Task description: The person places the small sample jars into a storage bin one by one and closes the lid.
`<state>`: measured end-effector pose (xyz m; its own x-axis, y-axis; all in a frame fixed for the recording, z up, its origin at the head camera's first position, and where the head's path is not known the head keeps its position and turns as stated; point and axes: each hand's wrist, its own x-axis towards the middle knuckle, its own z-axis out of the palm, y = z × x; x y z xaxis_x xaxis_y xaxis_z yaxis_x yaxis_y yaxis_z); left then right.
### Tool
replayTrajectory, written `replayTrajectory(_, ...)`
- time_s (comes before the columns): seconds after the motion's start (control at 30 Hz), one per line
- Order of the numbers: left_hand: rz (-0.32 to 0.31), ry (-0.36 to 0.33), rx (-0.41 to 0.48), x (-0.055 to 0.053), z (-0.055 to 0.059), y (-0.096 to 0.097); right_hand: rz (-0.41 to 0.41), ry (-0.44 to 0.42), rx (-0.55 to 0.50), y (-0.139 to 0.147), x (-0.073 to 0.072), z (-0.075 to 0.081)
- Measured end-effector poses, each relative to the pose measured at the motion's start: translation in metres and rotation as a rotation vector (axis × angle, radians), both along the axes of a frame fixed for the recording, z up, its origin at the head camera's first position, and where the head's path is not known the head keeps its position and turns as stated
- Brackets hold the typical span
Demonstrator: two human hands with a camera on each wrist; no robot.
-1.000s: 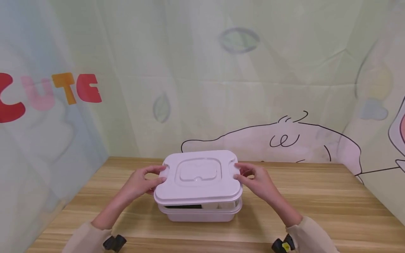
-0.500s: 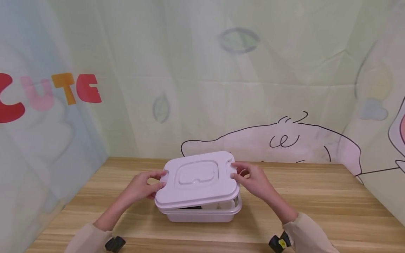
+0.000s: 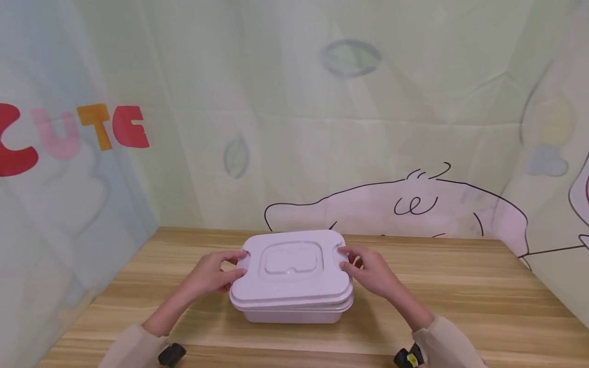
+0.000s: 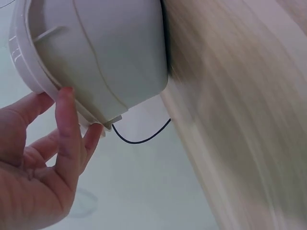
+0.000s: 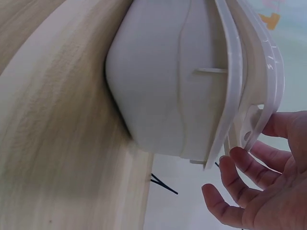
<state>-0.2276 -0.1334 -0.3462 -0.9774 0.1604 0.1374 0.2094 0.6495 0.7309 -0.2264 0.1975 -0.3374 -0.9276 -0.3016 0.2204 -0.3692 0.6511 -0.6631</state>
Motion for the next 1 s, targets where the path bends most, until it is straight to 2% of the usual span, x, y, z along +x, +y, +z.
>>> replayTrajectory(0.3, -0.011, 0.005, -0.1, -0.001, 0.003, 0.006, 0.049, 0.058, 0.014, 0.006, -0.001, -0.011)
replayTrajectory(0.5, -0.016, -0.002, -0.122, -0.002, 0.004, 0.008, 0.049, 0.063, 0.037, 0.007, 0.0, -0.015)
replayTrajectory(0.7, -0.017, -0.001, -0.112, -0.002, 0.004, 0.008, 0.015, 0.005, 0.043, 0.004, 0.002, -0.017)
replayTrajectory(0.93, -0.019, -0.021, -0.054, -0.003, 0.0, 0.007, 0.021, 0.025, 0.011, 0.005, 0.002, -0.022)
replayTrajectory(1.0, -0.013, -0.032, -0.024, -0.004, -0.002, 0.006, 0.007, 0.002, -0.01, 0.006, 0.001, -0.024)
